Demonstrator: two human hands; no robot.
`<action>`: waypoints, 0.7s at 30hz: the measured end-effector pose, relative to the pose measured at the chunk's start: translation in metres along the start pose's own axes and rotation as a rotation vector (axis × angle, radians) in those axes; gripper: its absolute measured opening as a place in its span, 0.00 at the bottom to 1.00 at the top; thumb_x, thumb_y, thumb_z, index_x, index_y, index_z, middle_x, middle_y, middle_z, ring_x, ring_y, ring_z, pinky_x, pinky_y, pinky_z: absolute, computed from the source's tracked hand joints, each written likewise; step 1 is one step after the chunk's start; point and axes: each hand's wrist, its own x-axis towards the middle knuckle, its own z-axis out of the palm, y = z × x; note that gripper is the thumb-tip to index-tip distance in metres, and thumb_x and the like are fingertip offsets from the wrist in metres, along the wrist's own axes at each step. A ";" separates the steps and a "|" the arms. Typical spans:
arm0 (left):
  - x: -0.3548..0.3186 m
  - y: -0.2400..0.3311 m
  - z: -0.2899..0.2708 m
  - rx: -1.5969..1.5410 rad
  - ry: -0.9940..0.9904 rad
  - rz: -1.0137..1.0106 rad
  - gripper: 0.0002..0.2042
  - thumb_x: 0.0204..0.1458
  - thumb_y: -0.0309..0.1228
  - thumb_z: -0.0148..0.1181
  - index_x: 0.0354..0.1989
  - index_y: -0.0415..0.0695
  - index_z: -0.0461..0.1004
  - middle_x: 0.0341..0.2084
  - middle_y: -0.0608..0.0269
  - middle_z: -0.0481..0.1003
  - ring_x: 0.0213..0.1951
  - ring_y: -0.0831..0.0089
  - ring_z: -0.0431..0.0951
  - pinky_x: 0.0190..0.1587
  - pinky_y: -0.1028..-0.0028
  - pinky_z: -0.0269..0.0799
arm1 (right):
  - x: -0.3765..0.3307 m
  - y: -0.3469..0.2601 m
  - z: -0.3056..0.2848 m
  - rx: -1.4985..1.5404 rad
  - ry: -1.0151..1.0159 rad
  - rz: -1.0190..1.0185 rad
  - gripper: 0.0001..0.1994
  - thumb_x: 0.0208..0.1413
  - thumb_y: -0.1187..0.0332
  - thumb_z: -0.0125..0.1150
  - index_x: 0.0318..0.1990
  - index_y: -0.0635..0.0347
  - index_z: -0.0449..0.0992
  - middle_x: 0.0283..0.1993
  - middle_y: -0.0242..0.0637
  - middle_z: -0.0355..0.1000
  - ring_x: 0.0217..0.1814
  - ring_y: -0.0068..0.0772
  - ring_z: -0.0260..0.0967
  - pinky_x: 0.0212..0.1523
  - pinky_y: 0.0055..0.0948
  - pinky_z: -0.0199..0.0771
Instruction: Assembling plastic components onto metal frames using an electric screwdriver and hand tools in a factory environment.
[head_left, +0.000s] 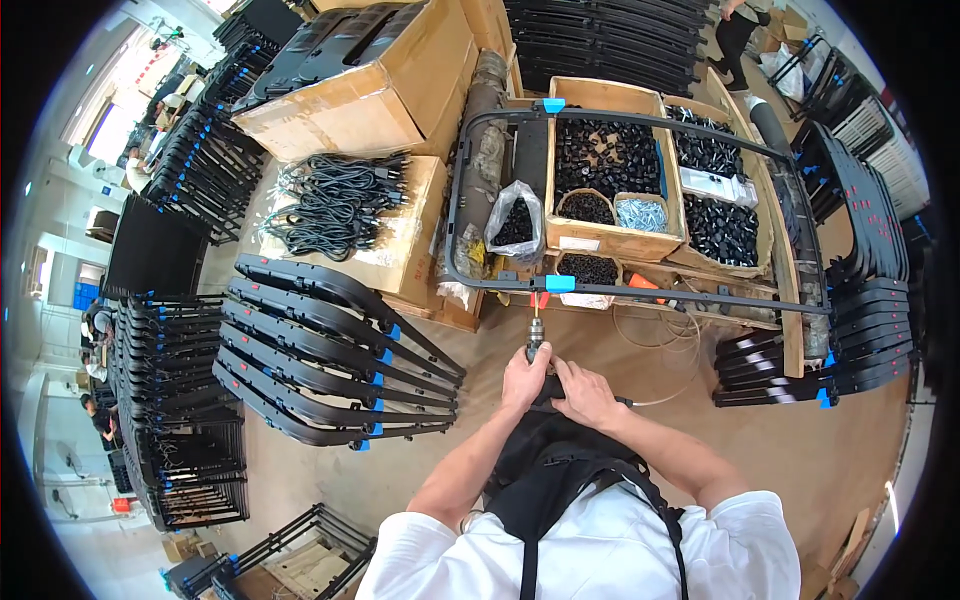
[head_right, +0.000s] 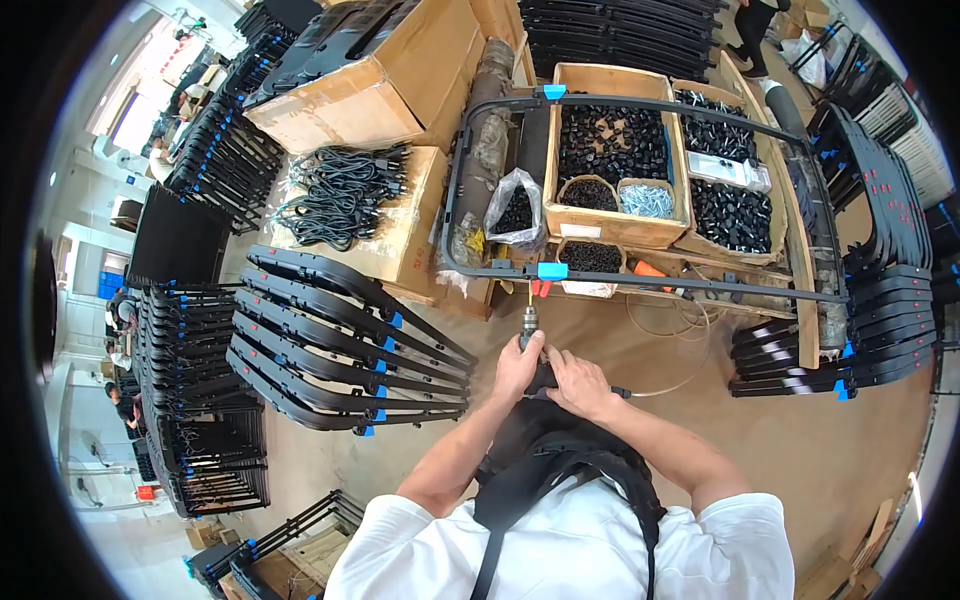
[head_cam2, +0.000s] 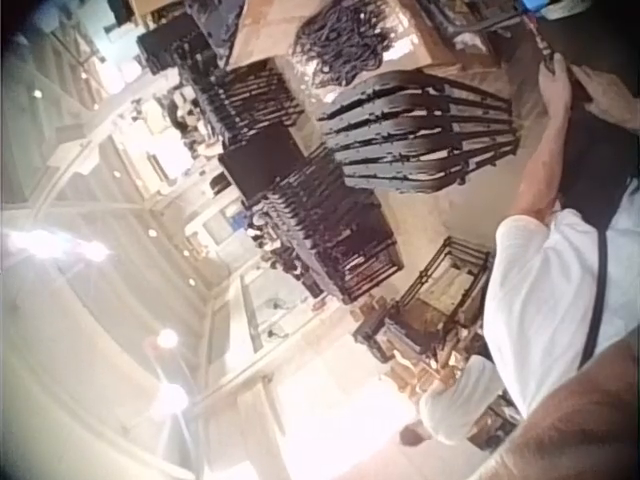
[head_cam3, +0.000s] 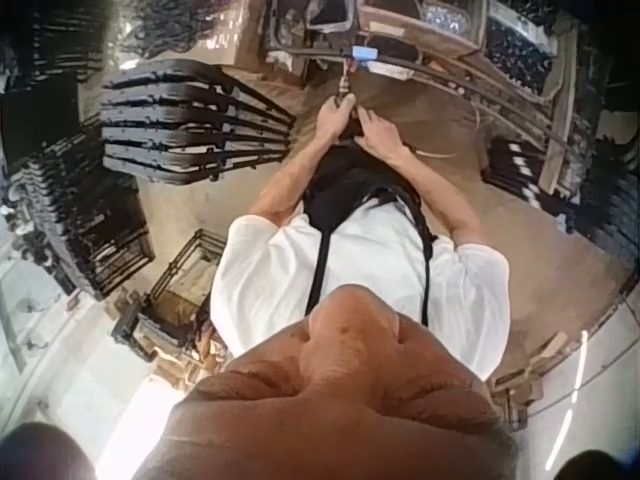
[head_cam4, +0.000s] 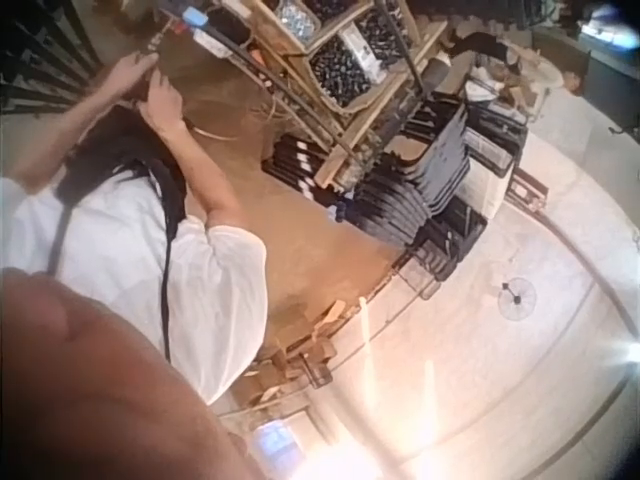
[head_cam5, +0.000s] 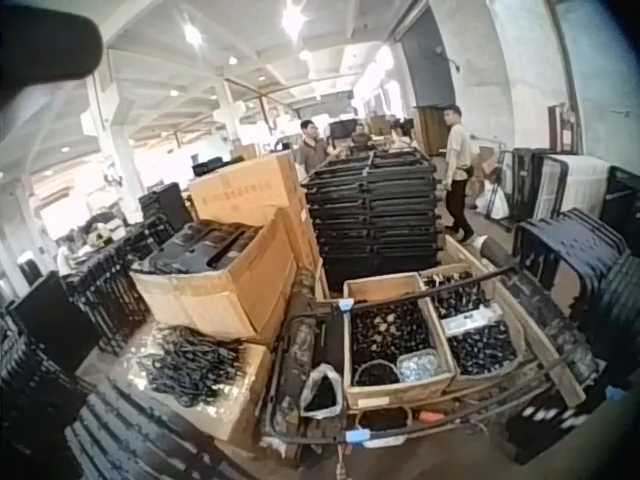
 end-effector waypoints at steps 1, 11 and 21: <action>0.000 0.001 -0.002 0.010 -0.019 0.017 0.28 0.62 0.57 0.60 0.38 0.36 0.79 0.30 0.53 0.82 0.37 0.60 0.82 0.45 0.61 0.76 | 0.000 -0.003 0.000 0.007 0.008 0.016 0.42 0.48 0.60 0.77 0.69 0.63 0.63 0.51 0.52 0.77 0.53 0.58 0.79 0.54 0.49 0.80; 0.014 0.009 -0.011 0.054 -0.065 0.006 0.30 0.62 0.58 0.60 0.43 0.35 0.78 0.37 0.44 0.83 0.44 0.52 0.84 0.50 0.57 0.76 | 0.009 -0.004 0.005 0.051 -0.005 0.076 0.42 0.48 0.61 0.78 0.67 0.68 0.62 0.59 0.59 0.77 0.59 0.58 0.77 0.58 0.48 0.80; 0.024 0.007 -0.007 0.080 -0.052 0.031 0.29 0.63 0.56 0.60 0.43 0.34 0.78 0.36 0.46 0.82 0.41 0.56 0.82 0.49 0.58 0.75 | 0.018 -0.008 -0.007 -0.004 -0.013 0.087 0.44 0.47 0.60 0.78 0.68 0.69 0.60 0.58 0.60 0.77 0.58 0.60 0.78 0.57 0.49 0.80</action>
